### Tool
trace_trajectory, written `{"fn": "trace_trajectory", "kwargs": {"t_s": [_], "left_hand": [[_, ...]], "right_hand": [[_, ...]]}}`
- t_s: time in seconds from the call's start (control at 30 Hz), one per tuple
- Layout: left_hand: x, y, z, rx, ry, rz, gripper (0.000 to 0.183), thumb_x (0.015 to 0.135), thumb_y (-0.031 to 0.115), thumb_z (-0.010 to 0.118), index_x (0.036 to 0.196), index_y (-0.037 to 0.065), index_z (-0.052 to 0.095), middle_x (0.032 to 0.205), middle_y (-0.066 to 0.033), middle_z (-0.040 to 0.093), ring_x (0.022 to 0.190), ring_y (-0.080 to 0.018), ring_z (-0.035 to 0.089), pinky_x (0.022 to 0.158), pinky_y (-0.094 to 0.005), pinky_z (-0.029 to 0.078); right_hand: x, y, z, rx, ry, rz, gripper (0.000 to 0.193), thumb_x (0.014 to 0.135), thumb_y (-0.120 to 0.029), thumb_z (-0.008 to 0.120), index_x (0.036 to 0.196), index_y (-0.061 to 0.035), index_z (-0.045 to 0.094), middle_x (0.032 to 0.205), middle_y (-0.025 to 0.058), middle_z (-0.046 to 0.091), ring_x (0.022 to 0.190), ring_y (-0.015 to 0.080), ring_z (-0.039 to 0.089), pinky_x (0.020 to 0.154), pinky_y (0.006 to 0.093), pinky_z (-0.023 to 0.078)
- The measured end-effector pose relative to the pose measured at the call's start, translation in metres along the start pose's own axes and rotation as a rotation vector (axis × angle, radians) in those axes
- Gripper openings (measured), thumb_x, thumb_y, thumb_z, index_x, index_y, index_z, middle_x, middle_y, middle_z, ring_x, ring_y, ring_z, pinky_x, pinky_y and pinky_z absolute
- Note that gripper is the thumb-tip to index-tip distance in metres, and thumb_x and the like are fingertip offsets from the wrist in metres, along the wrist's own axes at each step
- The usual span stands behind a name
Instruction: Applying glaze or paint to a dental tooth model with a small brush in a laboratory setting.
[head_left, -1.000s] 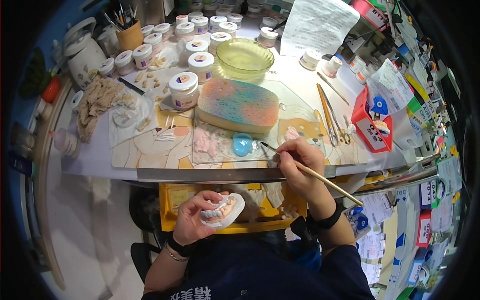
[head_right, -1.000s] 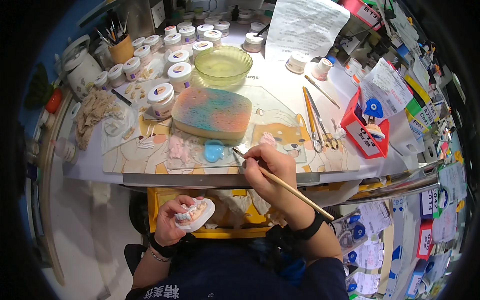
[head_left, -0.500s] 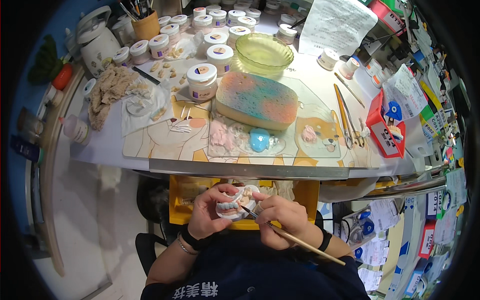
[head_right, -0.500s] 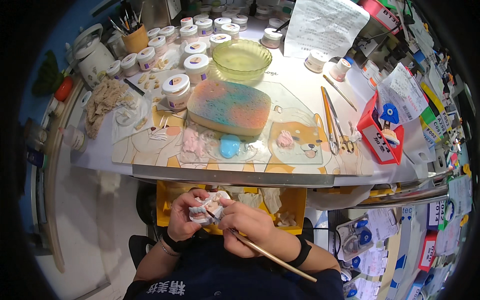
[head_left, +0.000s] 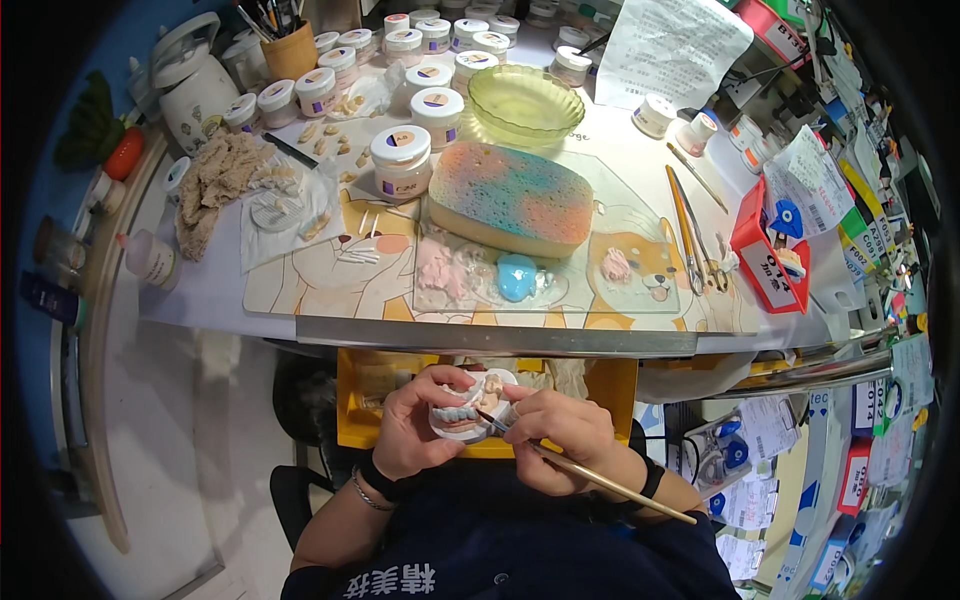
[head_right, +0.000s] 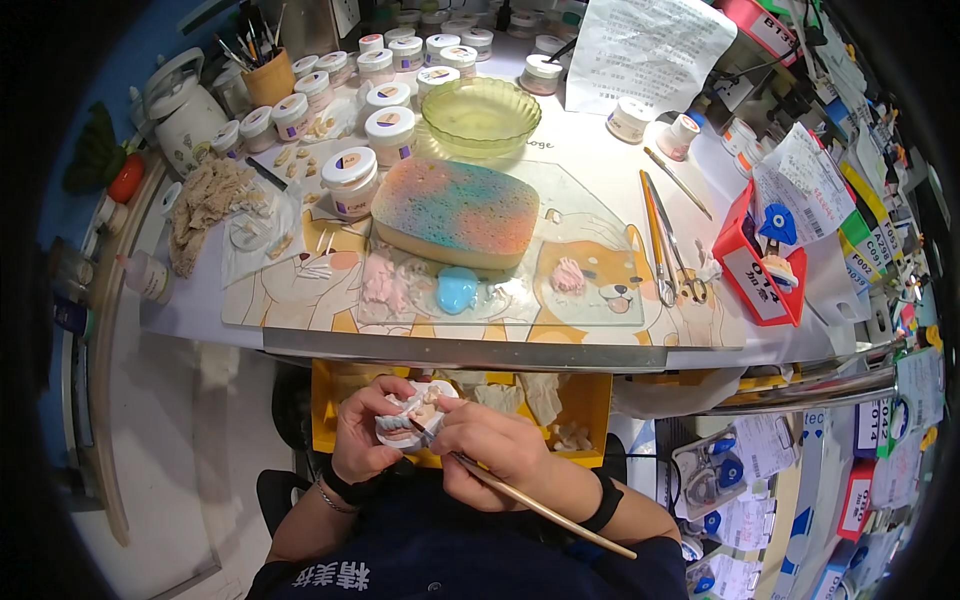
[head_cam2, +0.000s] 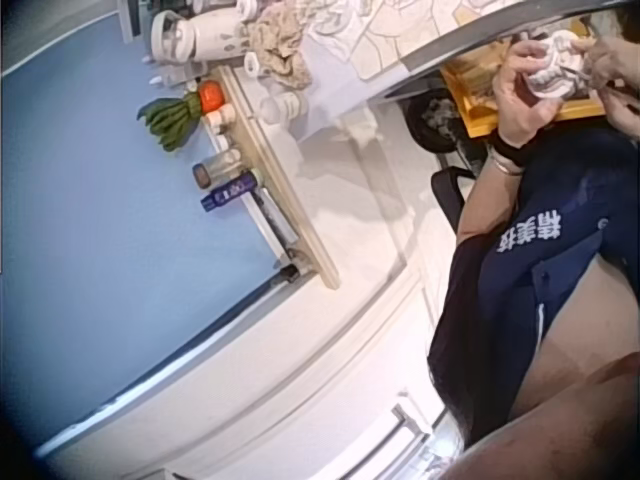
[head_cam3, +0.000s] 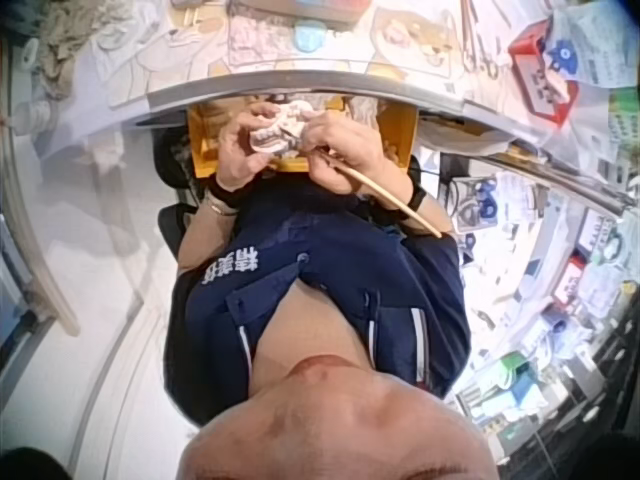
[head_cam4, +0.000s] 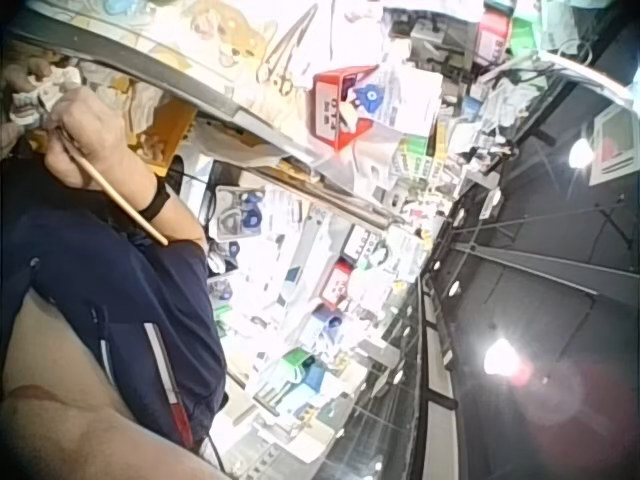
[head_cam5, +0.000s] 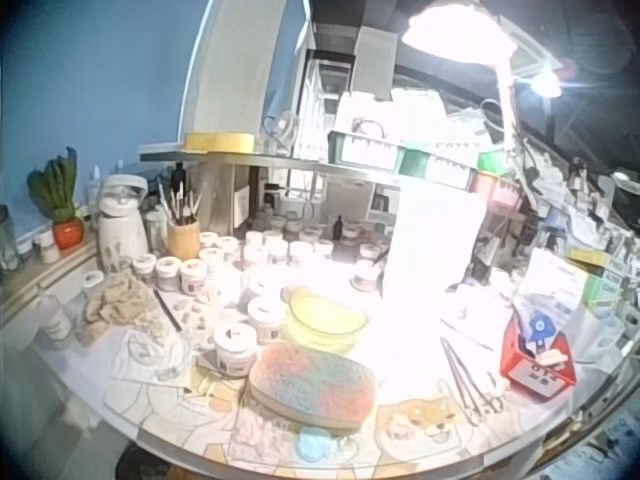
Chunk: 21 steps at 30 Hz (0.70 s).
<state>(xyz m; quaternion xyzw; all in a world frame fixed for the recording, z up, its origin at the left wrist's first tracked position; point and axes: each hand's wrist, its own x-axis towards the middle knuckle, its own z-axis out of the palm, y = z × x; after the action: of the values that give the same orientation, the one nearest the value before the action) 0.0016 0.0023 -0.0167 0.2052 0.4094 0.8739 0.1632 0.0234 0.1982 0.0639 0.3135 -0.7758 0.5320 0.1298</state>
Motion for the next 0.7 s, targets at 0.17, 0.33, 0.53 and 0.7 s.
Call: {"fn": "trace_trajectory", "kwargs": {"t_s": [0.17, 0.33, 0.53, 0.7], "left_hand": [[0.0004, -0.0008, -0.0002, 0.01, -0.002, 0.01, 0.035, 0.065, -0.002, 0.069, 0.098, 0.005, 0.059, 0.117, -0.0126, 0.05, 0.123, -0.0285, 0.046, 0.102, -0.0388, 0.039], [0.0008, -0.0005, 0.0001, 0.003, -0.004, 0.013, 0.035, 0.066, -0.002, 0.07, 0.098, 0.005, 0.059, 0.117, -0.0125, 0.05, 0.124, -0.0289, 0.046, 0.103, -0.0392, 0.039], [0.0004, 0.0005, 0.0003, 0.003, -0.003, 0.014, 0.034, 0.067, -0.001, 0.07, 0.099, 0.004, 0.059, 0.118, -0.0125, 0.05, 0.124, -0.0289, 0.046, 0.102, -0.0393, 0.039], [0.0012, -0.0012, -0.0007, 0.001, -0.017, 0.026, 0.035, 0.066, -0.001, 0.07, 0.099, 0.005, 0.059, 0.118, -0.0125, 0.05, 0.124, -0.0285, 0.046, 0.102, -0.039, 0.039]], "right_hand": [[-0.0004, -0.0014, 0.0002, -0.005, 0.006, 0.029, 0.017, 0.065, 0.005, 0.059, 0.081, -0.0006, 0.061, 0.077, 0.012, 0.06, 0.071, 0.0255, 0.064, 0.089, 0.042, 0.053], [0.0, -0.0025, 0.0002, -0.007, -0.002, 0.038, 0.017, 0.065, 0.006, 0.059, 0.08, -0.0012, 0.061, 0.077, 0.0121, 0.061, 0.07, 0.0244, 0.064, 0.09, 0.043, 0.053], [0.0012, -0.0025, 0.0004, -0.014, -0.003, 0.027, 0.017, 0.066, 0.007, 0.059, 0.081, -0.0011, 0.062, 0.077, 0.012, 0.061, 0.07, 0.0243, 0.065, 0.09, 0.0427, 0.053], [0.0008, -0.0024, 0.001, -0.024, 0.012, 0.031, 0.017, 0.066, 0.007, 0.059, 0.08, -0.0012, 0.062, 0.076, 0.012, 0.061, 0.07, 0.0242, 0.064, 0.09, 0.0425, 0.053]]}}
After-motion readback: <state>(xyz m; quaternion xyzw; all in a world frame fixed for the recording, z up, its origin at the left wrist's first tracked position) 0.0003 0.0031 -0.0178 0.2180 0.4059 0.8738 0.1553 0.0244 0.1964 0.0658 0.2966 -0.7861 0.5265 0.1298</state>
